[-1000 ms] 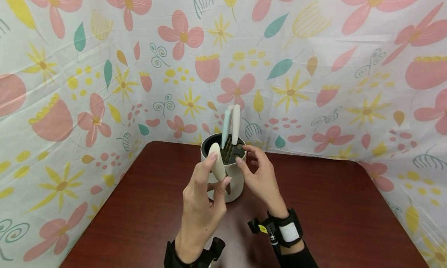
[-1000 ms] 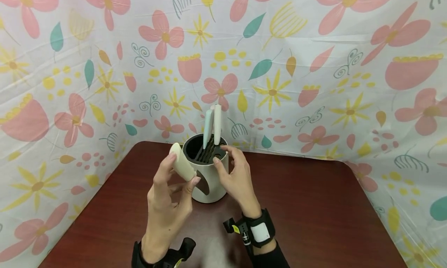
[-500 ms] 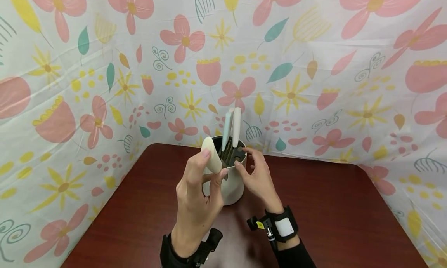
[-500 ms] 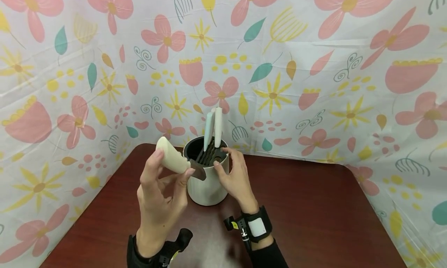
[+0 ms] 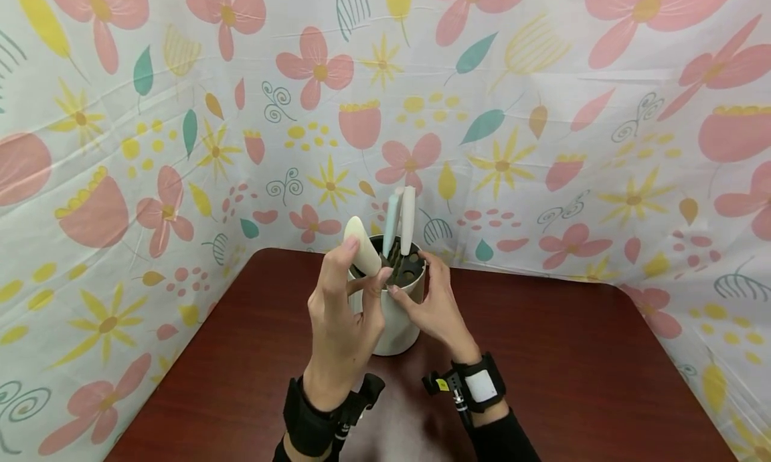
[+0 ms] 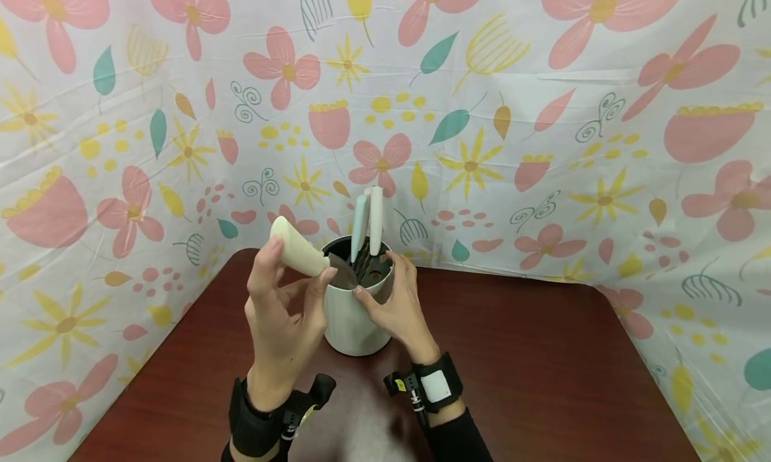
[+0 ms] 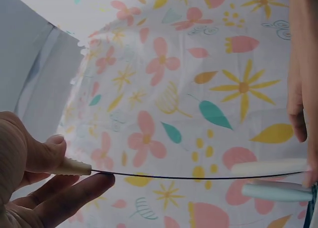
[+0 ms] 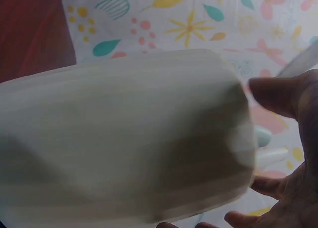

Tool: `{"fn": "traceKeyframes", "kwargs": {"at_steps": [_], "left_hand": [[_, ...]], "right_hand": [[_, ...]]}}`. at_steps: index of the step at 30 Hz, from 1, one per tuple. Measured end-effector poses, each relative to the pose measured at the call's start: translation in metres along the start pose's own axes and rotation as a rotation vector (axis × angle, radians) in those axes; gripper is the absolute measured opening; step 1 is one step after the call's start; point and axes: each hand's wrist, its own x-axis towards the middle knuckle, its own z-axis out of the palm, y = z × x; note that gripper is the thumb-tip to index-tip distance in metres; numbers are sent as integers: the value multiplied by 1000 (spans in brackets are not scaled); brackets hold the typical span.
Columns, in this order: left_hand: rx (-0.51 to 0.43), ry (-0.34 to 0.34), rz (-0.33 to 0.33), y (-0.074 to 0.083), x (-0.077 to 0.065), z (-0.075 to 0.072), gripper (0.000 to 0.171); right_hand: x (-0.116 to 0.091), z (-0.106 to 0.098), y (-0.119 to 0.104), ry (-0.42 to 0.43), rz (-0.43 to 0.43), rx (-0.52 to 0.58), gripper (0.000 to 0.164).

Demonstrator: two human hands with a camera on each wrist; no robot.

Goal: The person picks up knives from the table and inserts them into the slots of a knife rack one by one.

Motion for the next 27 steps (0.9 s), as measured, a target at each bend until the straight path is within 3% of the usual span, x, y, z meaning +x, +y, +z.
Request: {"fn": "traceKeyframes", "kwargs": {"at_steps": [11, 18, 27], "left_hand": [[-27, 12, -48, -20, -2, 19, 61], [-44, -3, -77, -30, -6, 30, 71], [-33, -13, -95, -42, -13, 40, 72]], "right_hand": [[-1, 13, 11, -38, 129, 63, 92], [-2, 16, 14, -71, 142, 76, 89], [-2, 16, 14, -73, 162, 111, 87]]}}
